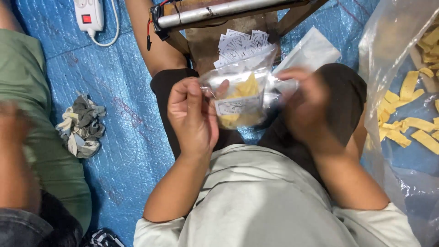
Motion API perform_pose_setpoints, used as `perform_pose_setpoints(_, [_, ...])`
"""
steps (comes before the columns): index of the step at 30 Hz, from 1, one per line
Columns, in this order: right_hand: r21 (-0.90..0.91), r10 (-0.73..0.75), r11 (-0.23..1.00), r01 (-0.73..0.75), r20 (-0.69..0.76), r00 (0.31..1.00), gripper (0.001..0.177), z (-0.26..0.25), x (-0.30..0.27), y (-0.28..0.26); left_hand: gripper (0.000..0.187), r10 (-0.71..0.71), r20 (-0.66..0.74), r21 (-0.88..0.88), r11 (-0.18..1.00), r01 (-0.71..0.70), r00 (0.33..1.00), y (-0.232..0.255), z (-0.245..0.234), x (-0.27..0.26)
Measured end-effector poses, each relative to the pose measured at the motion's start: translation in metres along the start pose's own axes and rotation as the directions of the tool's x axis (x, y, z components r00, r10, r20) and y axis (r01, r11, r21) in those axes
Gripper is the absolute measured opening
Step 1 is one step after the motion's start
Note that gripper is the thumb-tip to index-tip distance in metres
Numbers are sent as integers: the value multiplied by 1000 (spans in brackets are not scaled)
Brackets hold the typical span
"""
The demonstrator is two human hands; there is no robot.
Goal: A person sitting on the floor is manually filling small plastic bags with snacks and sealing them using a manual heat sealer.
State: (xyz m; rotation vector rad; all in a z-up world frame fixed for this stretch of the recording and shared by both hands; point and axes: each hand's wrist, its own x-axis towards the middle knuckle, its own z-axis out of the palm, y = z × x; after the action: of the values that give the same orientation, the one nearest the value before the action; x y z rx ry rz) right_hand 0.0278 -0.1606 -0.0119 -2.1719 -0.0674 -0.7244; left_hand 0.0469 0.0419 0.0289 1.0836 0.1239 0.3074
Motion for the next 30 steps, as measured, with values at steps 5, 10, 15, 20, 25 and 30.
perform_pose_setpoints(5, [378,139,862,-339,467,873,90,13,-69,-27,96,-152,38,-56,987,154,988,-7,-3,-18])
perform_pose_setpoints(10, [461,24,853,-247,437,899,97,5,-69,-44,66,-216,214,89,975,201,953,4,-8,-44])
perform_pose_setpoints(15, [423,62,872,-248,406,912,82,-4,-66,-39,60,-233,138,85,971,223,963,-14,-20,-60])
perform_pose_setpoints(20, [161,247,755,-635,828,503,35,-82,-13,-18,84,-562,72,146,823,548,824,-22,-22,-41])
perform_pose_setpoints(25, [668,765,360,-651,188,616,72,-130,20,66,35,-566,253,616,719,320,785,-117,-43,-33])
perform_pose_setpoints(30, [367,635,681,-634,136,761,18,-74,-32,53,20,-765,367,911,181,-370,530,-213,-64,-39])
